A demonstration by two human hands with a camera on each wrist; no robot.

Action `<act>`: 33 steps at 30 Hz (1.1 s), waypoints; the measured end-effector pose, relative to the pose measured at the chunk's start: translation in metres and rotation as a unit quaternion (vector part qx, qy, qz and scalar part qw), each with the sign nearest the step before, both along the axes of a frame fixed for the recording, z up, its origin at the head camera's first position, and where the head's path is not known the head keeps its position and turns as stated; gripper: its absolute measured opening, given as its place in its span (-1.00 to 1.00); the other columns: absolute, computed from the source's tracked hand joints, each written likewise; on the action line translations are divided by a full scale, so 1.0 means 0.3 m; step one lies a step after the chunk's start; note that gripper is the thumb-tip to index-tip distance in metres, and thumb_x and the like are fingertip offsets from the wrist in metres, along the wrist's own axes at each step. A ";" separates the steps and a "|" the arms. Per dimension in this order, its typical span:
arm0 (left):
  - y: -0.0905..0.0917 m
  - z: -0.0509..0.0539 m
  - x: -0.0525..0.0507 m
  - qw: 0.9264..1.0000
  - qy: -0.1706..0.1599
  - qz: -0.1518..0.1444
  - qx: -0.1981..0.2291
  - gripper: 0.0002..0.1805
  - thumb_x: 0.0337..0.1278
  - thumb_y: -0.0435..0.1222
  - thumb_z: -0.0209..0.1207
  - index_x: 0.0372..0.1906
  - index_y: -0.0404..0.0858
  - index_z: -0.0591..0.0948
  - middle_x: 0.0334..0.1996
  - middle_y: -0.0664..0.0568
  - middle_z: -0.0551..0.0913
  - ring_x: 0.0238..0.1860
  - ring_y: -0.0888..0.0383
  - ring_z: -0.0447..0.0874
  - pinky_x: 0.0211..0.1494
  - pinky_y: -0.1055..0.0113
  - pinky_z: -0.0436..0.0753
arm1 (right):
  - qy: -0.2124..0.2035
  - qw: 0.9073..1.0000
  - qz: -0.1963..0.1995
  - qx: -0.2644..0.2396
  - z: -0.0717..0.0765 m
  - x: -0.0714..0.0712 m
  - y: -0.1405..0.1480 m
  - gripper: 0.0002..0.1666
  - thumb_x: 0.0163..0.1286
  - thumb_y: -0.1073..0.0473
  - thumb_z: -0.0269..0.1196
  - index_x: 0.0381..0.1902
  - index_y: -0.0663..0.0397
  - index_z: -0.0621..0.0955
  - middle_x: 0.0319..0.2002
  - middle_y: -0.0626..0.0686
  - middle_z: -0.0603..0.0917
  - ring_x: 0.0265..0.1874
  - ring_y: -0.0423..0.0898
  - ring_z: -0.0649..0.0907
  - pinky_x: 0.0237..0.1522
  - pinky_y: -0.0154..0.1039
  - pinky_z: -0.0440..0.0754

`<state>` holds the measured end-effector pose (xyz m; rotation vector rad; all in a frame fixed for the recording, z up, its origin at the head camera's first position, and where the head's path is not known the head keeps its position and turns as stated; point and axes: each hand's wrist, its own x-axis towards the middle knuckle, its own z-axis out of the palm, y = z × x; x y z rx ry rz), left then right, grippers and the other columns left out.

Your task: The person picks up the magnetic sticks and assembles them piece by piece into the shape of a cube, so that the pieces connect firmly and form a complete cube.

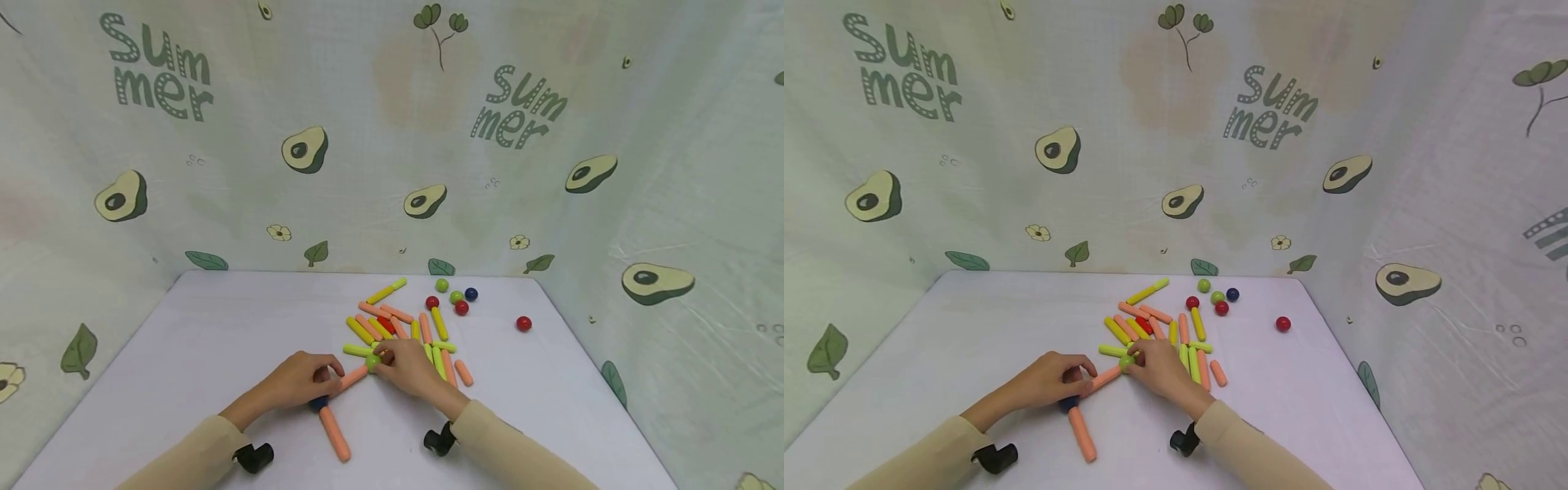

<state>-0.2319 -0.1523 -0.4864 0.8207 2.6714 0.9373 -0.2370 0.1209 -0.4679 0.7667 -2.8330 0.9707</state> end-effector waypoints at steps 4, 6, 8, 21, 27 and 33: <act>0.002 0.004 0.003 1.000 -0.027 0.001 0.003 -0.78 0.40 0.05 0.33 -0.02 0.09 0.72 -0.52 0.31 0.61 -0.51 0.31 0.53 -0.43 0.39 0.47 | 0.005 1.000 0.004 -0.009 -0.002 -0.010 -0.025 -0.77 0.40 0.21 0.47 -0.02 0.12 0.78 -0.38 -0.05 0.78 -0.41 -0.27 0.65 -0.27 -0.36 0.63; 0.005 0.007 0.004 0.999 -0.040 0.002 0.008 -0.75 0.40 0.07 0.33 0.00 0.08 0.71 -0.51 0.29 0.63 -0.48 0.29 0.55 -0.40 0.37 0.49 | 0.002 1.000 0.004 -0.018 -0.003 -0.016 -0.033 -0.79 0.39 0.23 0.47 -0.05 0.15 0.78 -0.38 -0.04 0.79 -0.40 -0.25 0.67 -0.26 -0.35 0.64; 0.005 0.008 0.006 0.998 -0.054 0.002 0.012 -0.72 0.39 0.08 0.34 0.01 0.06 0.70 -0.50 0.27 0.64 -0.46 0.27 0.57 -0.38 0.35 0.50 | -0.009 1.000 0.005 -0.029 -0.005 -0.023 -0.040 -0.80 0.38 0.24 0.49 -0.07 0.15 0.78 -0.36 -0.04 0.80 -0.37 -0.25 0.69 -0.23 -0.35 0.65; 0.013 0.000 -0.027 0.996 -0.031 0.064 0.046 -0.80 0.44 -0.15 0.34 0.05 -0.07 0.71 -0.32 0.23 0.73 -0.47 0.25 0.64 -0.36 0.36 0.61 | -0.050 0.998 0.018 -0.038 -0.015 -0.051 -0.051 -0.77 0.39 0.20 0.50 -0.02 0.04 0.79 -0.27 -0.07 0.81 -0.32 -0.25 0.69 -0.13 -0.34 0.67; 0.046 -0.004 -0.049 0.996 -0.012 0.067 0.055 -0.76 0.41 -0.15 0.38 0.09 -0.01 0.71 -0.04 0.10 0.80 -0.35 0.28 0.65 -0.32 0.38 0.64 | -0.060 0.996 0.039 -0.044 -0.017 -0.053 -0.066 -0.76 0.38 0.20 0.50 -0.01 0.03 0.79 -0.25 -0.07 0.83 -0.29 -0.28 0.72 -0.10 -0.34 0.68; 0.070 0.007 -0.043 0.992 -0.044 0.071 0.092 -0.73 0.39 -0.16 0.39 0.09 -0.11 0.70 0.06 -0.07 0.79 -0.32 0.25 0.69 -0.35 0.37 0.67 | -0.060 0.995 0.057 -0.051 -0.023 -0.050 -0.079 -0.75 0.39 0.23 0.50 0.00 0.08 0.78 -0.27 -0.06 0.83 -0.29 -0.29 0.72 -0.11 -0.36 0.68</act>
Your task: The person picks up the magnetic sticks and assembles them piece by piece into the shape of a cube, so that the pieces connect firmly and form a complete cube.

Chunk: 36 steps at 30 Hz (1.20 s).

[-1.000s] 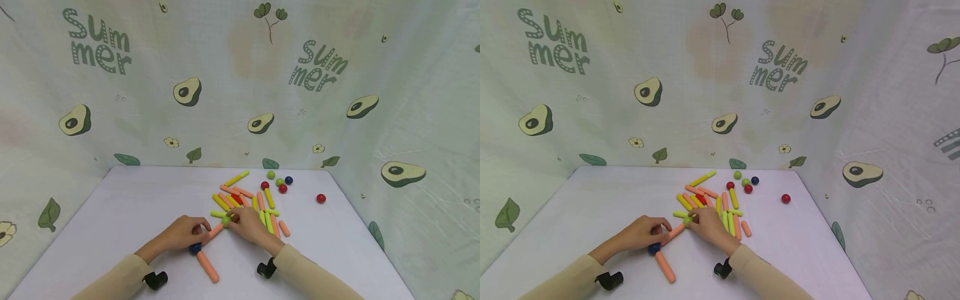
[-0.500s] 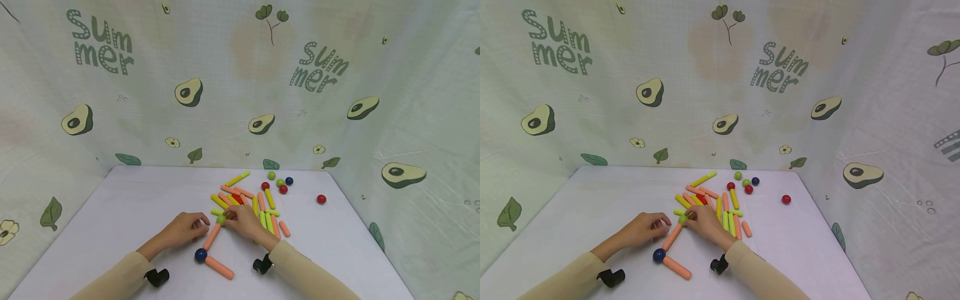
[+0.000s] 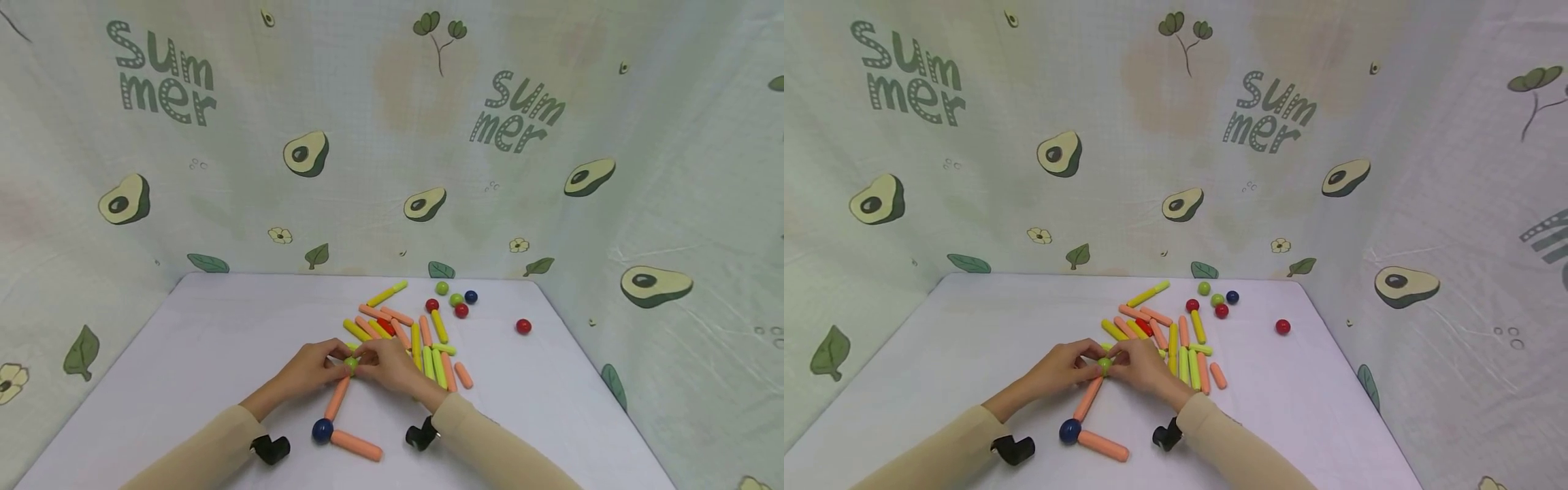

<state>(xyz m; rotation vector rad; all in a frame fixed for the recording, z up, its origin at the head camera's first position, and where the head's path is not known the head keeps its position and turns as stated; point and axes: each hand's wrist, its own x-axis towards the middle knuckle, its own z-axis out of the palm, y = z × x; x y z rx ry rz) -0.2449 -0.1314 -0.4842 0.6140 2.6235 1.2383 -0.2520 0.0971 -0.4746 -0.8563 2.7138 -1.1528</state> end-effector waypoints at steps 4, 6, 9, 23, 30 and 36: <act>0.000 -0.002 0.008 1.000 -0.003 0.014 0.004 -0.74 0.35 -0.16 0.41 0.04 -0.12 0.69 0.02 -0.06 0.79 -0.28 0.25 0.72 -0.35 0.36 0.68 | -0.006 1.000 -0.014 0.018 0.006 0.010 0.004 -0.74 0.39 0.24 0.49 0.01 0.09 0.77 -0.24 -0.06 0.82 -0.26 -0.27 0.73 -0.10 -0.35 0.69; -0.003 -0.003 0.009 1.000 0.001 0.027 0.001 -0.75 0.33 -0.15 0.43 0.00 -0.10 0.69 -0.01 -0.02 0.79 -0.27 0.24 0.71 -0.34 0.36 0.67 | 0.002 0.999 -0.031 0.027 0.013 0.013 0.011 -0.76 0.38 0.25 0.49 0.00 0.08 0.78 -0.22 -0.07 0.81 -0.25 -0.24 0.71 -0.10 -0.33 0.68; -0.011 -0.007 0.006 0.999 -0.006 0.049 0.001 -0.76 0.31 -0.15 0.45 -0.03 -0.08 0.69 -0.05 0.03 0.78 -0.27 0.24 0.71 -0.32 0.35 0.68 | 0.037 0.996 -0.056 0.050 0.024 0.009 0.021 -0.76 0.38 0.26 0.48 -0.01 0.06 0.79 -0.18 -0.06 0.76 -0.25 -0.19 0.63 -0.12 -0.31 0.64; -0.049 -0.002 0.000 0.996 -0.010 0.092 -0.019 -0.76 0.30 -0.18 0.46 -0.02 -0.08 0.69 -0.11 0.10 0.75 -0.31 0.23 0.64 -0.30 0.35 0.65 | 0.095 0.975 -0.064 0.189 0.037 -0.005 -0.020 -0.66 0.36 0.21 0.51 0.07 0.12 0.79 -0.04 0.08 0.70 -0.16 -0.10 0.68 -0.01 -0.21 0.73; -0.068 0.002 0.001 0.996 -0.008 0.088 -0.025 -0.74 0.31 -0.13 0.45 -0.01 -0.10 0.68 -0.10 0.09 0.75 -0.30 0.25 0.65 -0.28 0.36 0.63 | 0.084 0.977 -0.076 0.179 0.022 -0.008 -0.006 -0.82 0.41 0.25 0.47 -0.05 0.08 0.81 -0.18 -0.02 0.68 -0.21 -0.15 0.61 -0.07 -0.26 0.70; -0.068 0.004 0.004 0.996 -0.012 0.083 -0.015 -0.75 0.32 -0.16 0.45 -0.01 -0.11 0.68 -0.10 0.08 0.75 -0.30 0.23 0.65 -0.30 0.36 0.64 | 0.082 0.979 -0.060 0.179 0.026 -0.004 0.007 -0.80 0.39 0.21 0.50 -0.05 0.08 0.81 -0.14 -0.03 0.71 -0.12 -0.13 0.63 0.01 -0.21 0.70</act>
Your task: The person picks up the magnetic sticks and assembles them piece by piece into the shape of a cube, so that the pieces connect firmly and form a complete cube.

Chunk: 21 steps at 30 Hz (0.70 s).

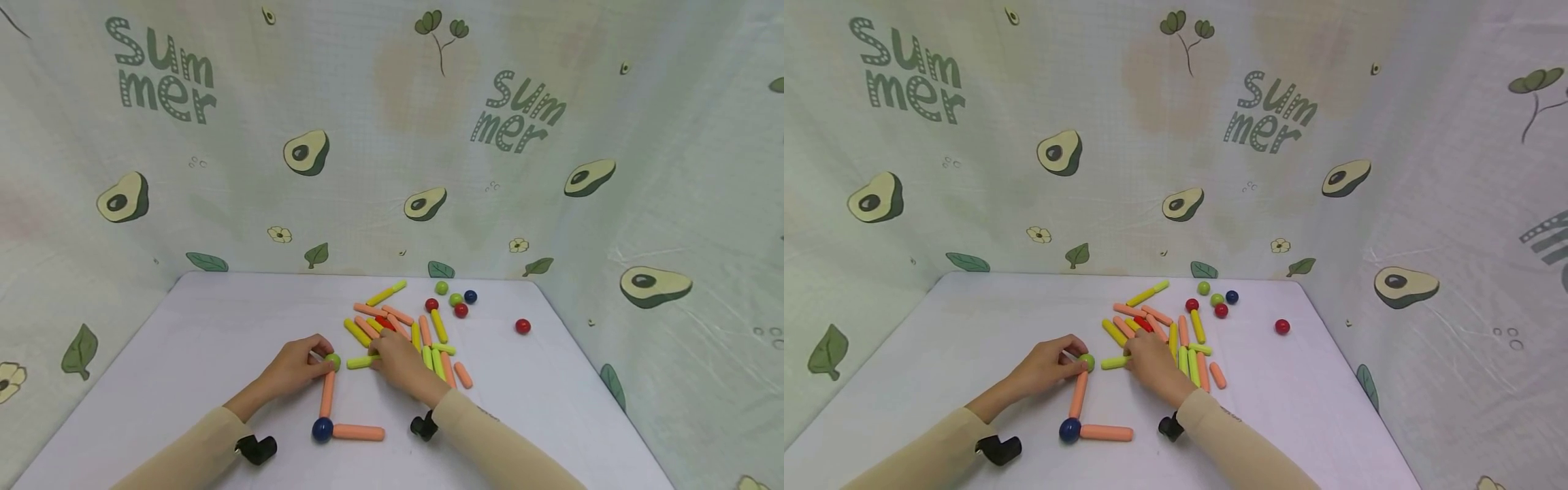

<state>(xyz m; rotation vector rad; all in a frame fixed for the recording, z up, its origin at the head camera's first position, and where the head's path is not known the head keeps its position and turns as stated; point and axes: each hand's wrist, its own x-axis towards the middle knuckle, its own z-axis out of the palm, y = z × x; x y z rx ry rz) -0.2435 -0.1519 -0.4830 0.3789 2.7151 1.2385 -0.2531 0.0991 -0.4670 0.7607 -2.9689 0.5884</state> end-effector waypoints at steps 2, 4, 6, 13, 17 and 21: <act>-0.001 0.000 0.000 1.000 -0.001 0.000 0.001 -0.75 0.32 -0.17 0.45 -0.01 -0.11 0.68 -0.11 0.08 0.74 -0.29 0.24 0.65 -0.30 0.36 0.64 | -0.004 1.000 0.001 -0.001 0.000 0.000 0.001 -0.80 0.38 0.20 0.51 -0.06 0.08 0.81 -0.14 -0.03 0.70 -0.14 -0.13 0.62 0.01 -0.22 0.69; -0.001 -0.001 0.001 1.000 0.000 -0.002 0.002 -0.75 0.32 -0.17 0.45 -0.01 -0.11 0.68 -0.11 0.09 0.74 -0.29 0.24 0.66 -0.30 0.35 0.64 | -0.007 1.000 0.000 0.000 0.000 0.001 0.000 -0.81 0.38 0.20 0.50 -0.07 0.08 0.81 -0.14 -0.03 0.69 -0.15 -0.13 0.61 -0.01 -0.23 0.69; -0.002 -0.001 0.001 1.000 0.002 -0.003 0.003 -0.76 0.32 -0.18 0.45 -0.02 -0.12 0.68 -0.12 0.08 0.74 -0.29 0.23 0.66 -0.31 0.35 0.64 | -0.008 1.000 -0.002 0.003 0.001 0.001 -0.001 -0.81 0.38 0.21 0.50 -0.07 0.08 0.81 -0.14 -0.03 0.68 -0.17 -0.14 0.60 -0.03 -0.24 0.68; -0.004 -0.007 -0.002 1.000 0.005 -0.004 -0.001 -0.76 0.31 -0.18 0.45 -0.02 -0.11 0.68 -0.11 0.09 0.74 -0.29 0.24 0.65 -0.31 0.36 0.64 | -0.019 0.999 0.002 0.040 0.003 0.003 -0.005 -0.78 0.44 0.12 0.46 -0.02 0.06 0.79 -0.11 -0.05 0.67 -0.14 -0.14 0.61 0.01 -0.23 0.68; -0.004 -0.010 -0.006 1.000 0.002 0.000 -0.004 -0.77 0.32 -0.19 0.45 -0.02 -0.08 0.68 -0.11 0.10 0.74 -0.29 0.23 0.65 -0.29 0.36 0.65 | -0.033 0.998 0.003 0.050 0.007 0.007 -0.003 -0.76 0.46 0.06 0.44 -0.02 0.05 0.77 -0.13 -0.06 0.65 -0.16 -0.14 0.60 -0.01 -0.24 0.67; -0.004 -0.009 -0.011 1.000 0.004 -0.006 -0.004 -0.78 0.33 -0.20 0.44 -0.02 -0.08 0.68 -0.12 0.10 0.74 -0.28 0.23 0.66 -0.28 0.35 0.66 | -0.033 0.998 0.005 0.045 0.007 0.009 0.001 -0.76 0.47 0.06 0.44 -0.02 0.05 0.77 -0.14 -0.06 0.67 -0.16 -0.15 0.59 -0.01 -0.24 0.66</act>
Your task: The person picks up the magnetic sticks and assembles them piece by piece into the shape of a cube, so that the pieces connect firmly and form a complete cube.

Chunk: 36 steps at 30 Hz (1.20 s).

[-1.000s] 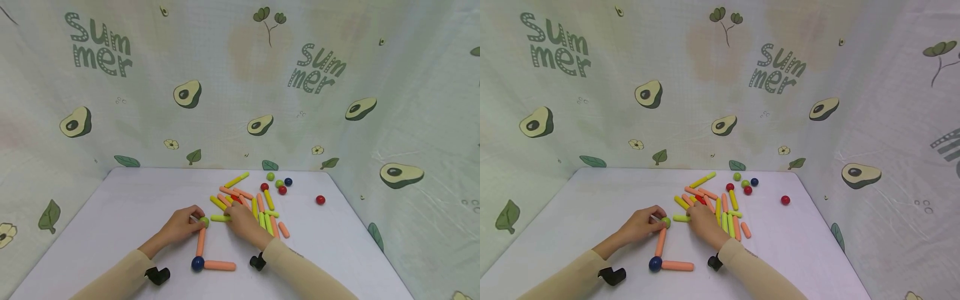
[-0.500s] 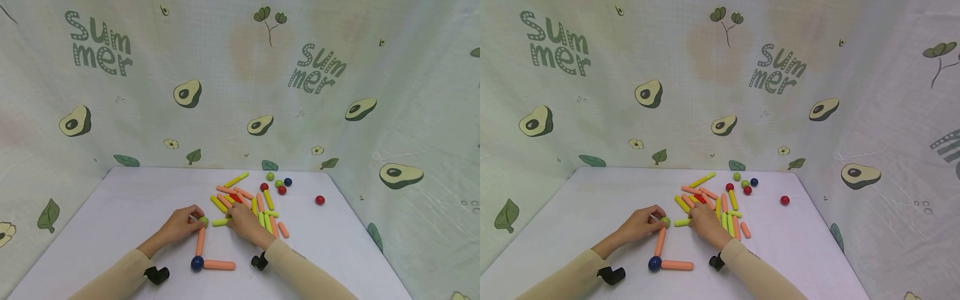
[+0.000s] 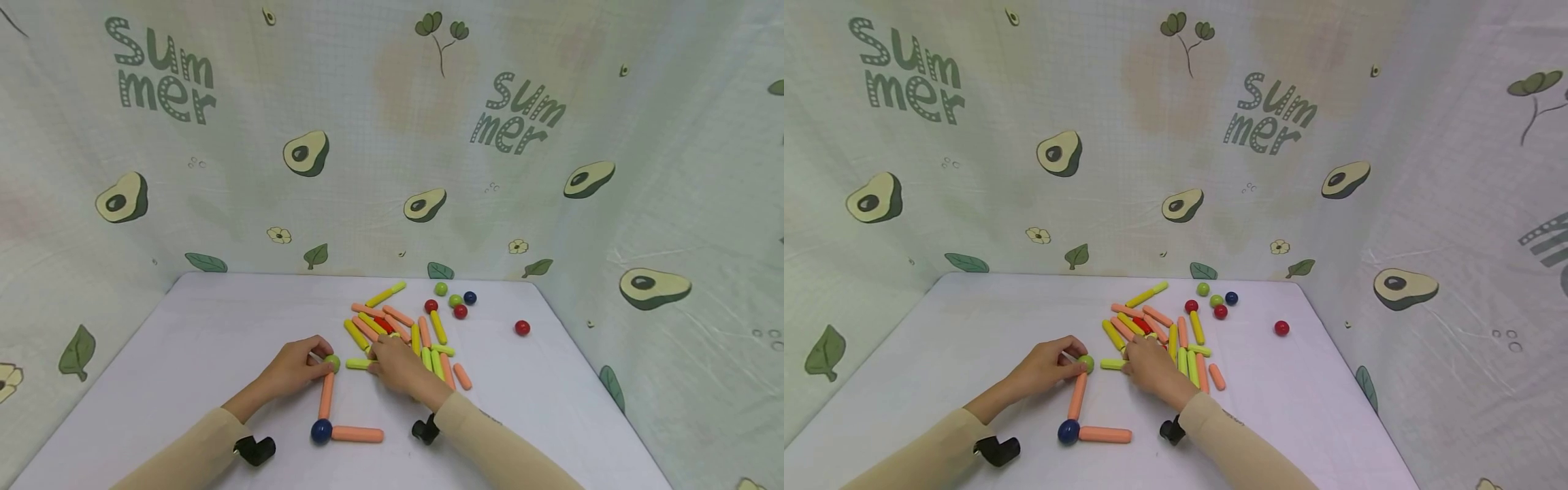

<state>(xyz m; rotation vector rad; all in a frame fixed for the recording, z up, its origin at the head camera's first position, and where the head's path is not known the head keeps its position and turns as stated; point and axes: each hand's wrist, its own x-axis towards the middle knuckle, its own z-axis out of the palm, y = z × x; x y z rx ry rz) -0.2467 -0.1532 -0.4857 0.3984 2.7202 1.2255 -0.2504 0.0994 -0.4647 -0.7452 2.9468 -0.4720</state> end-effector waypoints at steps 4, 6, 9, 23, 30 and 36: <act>-0.002 0.001 0.000 1.000 0.004 -0.008 0.001 -0.78 0.34 -0.20 0.43 -0.01 -0.09 0.68 -0.12 0.09 0.74 -0.27 0.23 0.66 -0.26 0.36 0.66 | -0.003 1.000 0.012 0.001 0.004 0.011 0.003 -0.77 0.50 0.05 0.41 0.00 0.01 0.75 -0.12 -0.08 0.65 -0.15 -0.16 0.57 0.00 -0.24 0.66; -0.003 0.001 0.001 1.000 0.007 -0.011 -0.001 -0.78 0.35 -0.19 0.42 0.00 -0.08 0.69 -0.11 0.10 0.74 -0.27 0.24 0.66 -0.23 0.36 0.66 | -0.006 1.000 0.017 -0.001 0.007 0.017 0.004 -0.78 0.51 0.06 0.40 0.01 0.00 0.73 -0.12 -0.09 0.63 -0.15 -0.17 0.56 0.01 -0.25 0.66; -0.002 0.002 0.002 1.000 0.011 -0.016 -0.008 -0.77 0.36 -0.18 0.42 0.04 -0.06 0.72 -0.09 0.11 0.75 -0.25 0.25 0.66 -0.20 0.35 0.66 | -0.004 1.000 0.024 -0.004 0.012 0.023 0.005 -0.78 0.52 0.07 0.38 0.04 0.00 0.71 -0.10 -0.08 0.62 -0.13 -0.17 0.56 0.04 -0.25 0.66; 0.001 0.014 0.005 0.999 0.008 -0.032 -0.015 -0.77 0.36 -0.23 0.41 0.05 -0.08 0.74 -0.07 0.10 0.76 -0.25 0.23 0.64 -0.20 0.36 0.67 | 0.020 0.999 0.037 -0.030 0.015 0.020 -0.006 -0.82 0.50 0.12 0.41 -0.01 0.00 0.70 -0.11 -0.08 0.61 -0.13 -0.14 0.55 0.04 -0.26 0.64; 0.000 0.018 0.003 0.998 0.022 -0.044 -0.031 -0.78 0.36 -0.24 0.40 0.04 -0.08 0.74 -0.07 0.13 0.76 -0.21 0.25 0.65 -0.16 0.36 0.67 | 0.002 0.998 0.030 -0.046 0.018 0.025 0.000 -0.81 0.49 0.14 0.42 0.01 -0.02 0.75 -0.12 -0.10 0.66 -0.09 -0.15 0.57 0.10 -0.22 0.64; 0.005 0.016 -0.001 0.994 0.064 -0.070 -0.063 -0.74 0.35 -0.17 0.41 0.07 -0.08 0.73 -0.02 0.18 0.75 -0.05 0.21 0.67 0.02 0.18 0.70 | 0.009 0.997 0.042 -0.067 0.016 0.024 0.003 -0.81 0.48 0.16 0.42 0.01 -0.01 0.77 -0.12 -0.11 0.69 -0.08 -0.17 0.59 0.13 -0.22 0.64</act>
